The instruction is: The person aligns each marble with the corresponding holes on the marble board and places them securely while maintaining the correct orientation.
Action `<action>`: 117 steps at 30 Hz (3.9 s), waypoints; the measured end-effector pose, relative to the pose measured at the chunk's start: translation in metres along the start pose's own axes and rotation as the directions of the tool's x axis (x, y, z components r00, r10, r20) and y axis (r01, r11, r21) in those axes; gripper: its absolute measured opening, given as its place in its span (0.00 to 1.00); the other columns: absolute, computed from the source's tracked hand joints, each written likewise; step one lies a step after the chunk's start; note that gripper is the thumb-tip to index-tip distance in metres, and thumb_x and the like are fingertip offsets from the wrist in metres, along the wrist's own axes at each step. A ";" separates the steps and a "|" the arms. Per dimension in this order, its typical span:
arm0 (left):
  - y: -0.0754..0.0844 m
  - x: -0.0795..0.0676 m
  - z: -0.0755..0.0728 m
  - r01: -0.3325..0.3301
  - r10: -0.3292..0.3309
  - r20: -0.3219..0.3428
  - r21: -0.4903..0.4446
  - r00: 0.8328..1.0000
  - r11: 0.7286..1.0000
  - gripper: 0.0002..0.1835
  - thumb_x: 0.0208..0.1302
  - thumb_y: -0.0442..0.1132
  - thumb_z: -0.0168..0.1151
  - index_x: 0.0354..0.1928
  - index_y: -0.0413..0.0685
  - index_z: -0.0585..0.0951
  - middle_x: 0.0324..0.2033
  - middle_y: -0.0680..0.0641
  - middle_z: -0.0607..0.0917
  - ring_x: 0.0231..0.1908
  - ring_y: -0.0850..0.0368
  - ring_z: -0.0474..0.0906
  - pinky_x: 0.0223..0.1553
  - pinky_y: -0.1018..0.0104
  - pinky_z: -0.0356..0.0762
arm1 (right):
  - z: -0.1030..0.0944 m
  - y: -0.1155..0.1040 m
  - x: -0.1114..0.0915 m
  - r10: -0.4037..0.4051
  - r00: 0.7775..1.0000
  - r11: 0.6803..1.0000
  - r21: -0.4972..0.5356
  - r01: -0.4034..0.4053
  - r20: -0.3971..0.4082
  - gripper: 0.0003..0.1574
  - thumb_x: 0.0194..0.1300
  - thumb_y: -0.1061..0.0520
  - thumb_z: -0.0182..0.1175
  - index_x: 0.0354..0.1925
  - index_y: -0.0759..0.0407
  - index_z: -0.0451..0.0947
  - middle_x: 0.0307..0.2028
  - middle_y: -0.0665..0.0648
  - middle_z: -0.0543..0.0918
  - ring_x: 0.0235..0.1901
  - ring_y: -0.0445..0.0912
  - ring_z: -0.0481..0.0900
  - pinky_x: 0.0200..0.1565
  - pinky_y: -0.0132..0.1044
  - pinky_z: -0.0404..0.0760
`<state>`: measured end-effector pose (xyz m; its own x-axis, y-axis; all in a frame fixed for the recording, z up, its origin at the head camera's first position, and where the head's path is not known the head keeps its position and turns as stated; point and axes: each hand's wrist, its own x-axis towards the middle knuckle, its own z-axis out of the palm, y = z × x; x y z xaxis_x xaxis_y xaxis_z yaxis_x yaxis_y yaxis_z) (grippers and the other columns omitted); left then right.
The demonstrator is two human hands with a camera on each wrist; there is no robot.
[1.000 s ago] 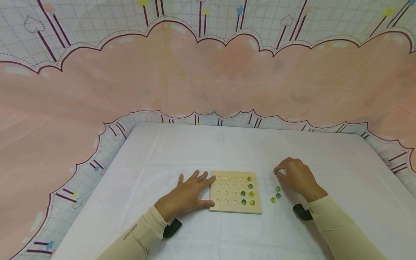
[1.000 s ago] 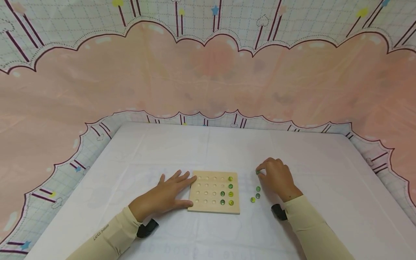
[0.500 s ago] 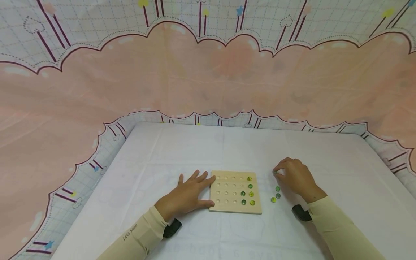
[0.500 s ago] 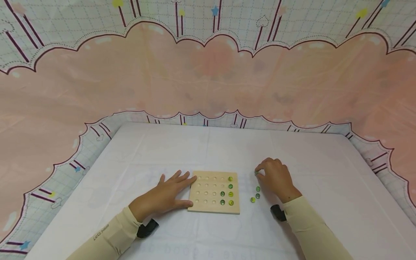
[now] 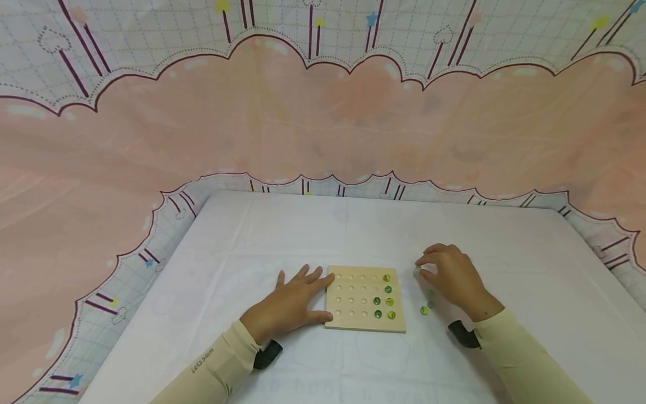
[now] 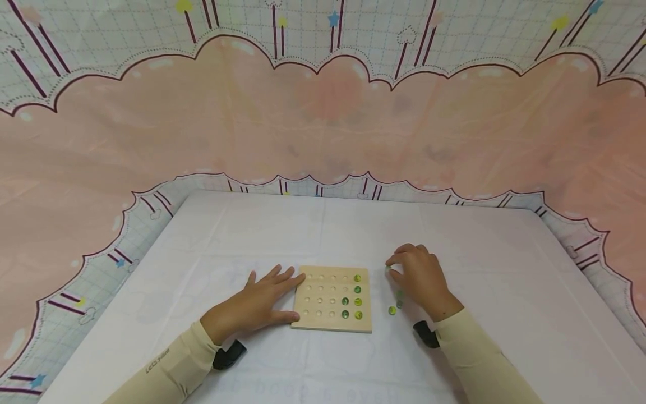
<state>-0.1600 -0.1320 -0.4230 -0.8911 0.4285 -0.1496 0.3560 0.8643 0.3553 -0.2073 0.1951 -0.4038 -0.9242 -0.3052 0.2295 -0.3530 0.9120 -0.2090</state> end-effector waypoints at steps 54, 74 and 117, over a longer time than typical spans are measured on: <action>-0.001 0.000 0.002 0.007 -0.007 0.002 -0.004 1.000 1.000 0.44 0.49 0.71 0.55 0.69 0.72 0.55 0.70 0.51 0.55 0.72 0.47 0.42 0.61 0.29 0.37 | 0.018 -0.074 0.000 -0.080 0.996 0.995 0.055 0.078 0.030 0.08 0.50 0.51 0.70 0.33 0.44 0.86 0.47 0.52 0.81 0.48 0.50 0.74 0.47 0.49 0.73; 0.001 0.001 0.000 0.005 -0.005 0.008 0.003 1.000 1.000 0.45 0.48 0.71 0.54 0.69 0.72 0.54 0.70 0.51 0.55 0.72 0.47 0.42 0.61 0.29 0.37 | 0.023 -0.070 -0.002 -0.123 0.990 0.991 0.059 0.119 0.065 0.07 0.50 0.51 0.70 0.32 0.43 0.86 0.47 0.52 0.80 0.47 0.49 0.74 0.45 0.49 0.73; -0.003 0.001 0.001 0.006 -0.006 0.015 0.010 1.000 1.000 0.45 0.48 0.72 0.54 0.69 0.72 0.54 0.71 0.51 0.55 0.72 0.47 0.42 0.61 0.29 0.37 | 0.016 -0.073 -0.005 -0.081 0.995 0.997 0.007 0.081 0.049 0.08 0.51 0.51 0.68 0.34 0.45 0.86 0.46 0.53 0.80 0.47 0.50 0.74 0.46 0.48 0.73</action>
<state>-0.1621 -0.1341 -0.4254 -0.8890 0.4270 -0.1654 0.3534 0.8694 0.3453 -0.1793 0.1254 -0.4045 -0.8985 -0.3914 0.1988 -0.4278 0.8823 -0.1963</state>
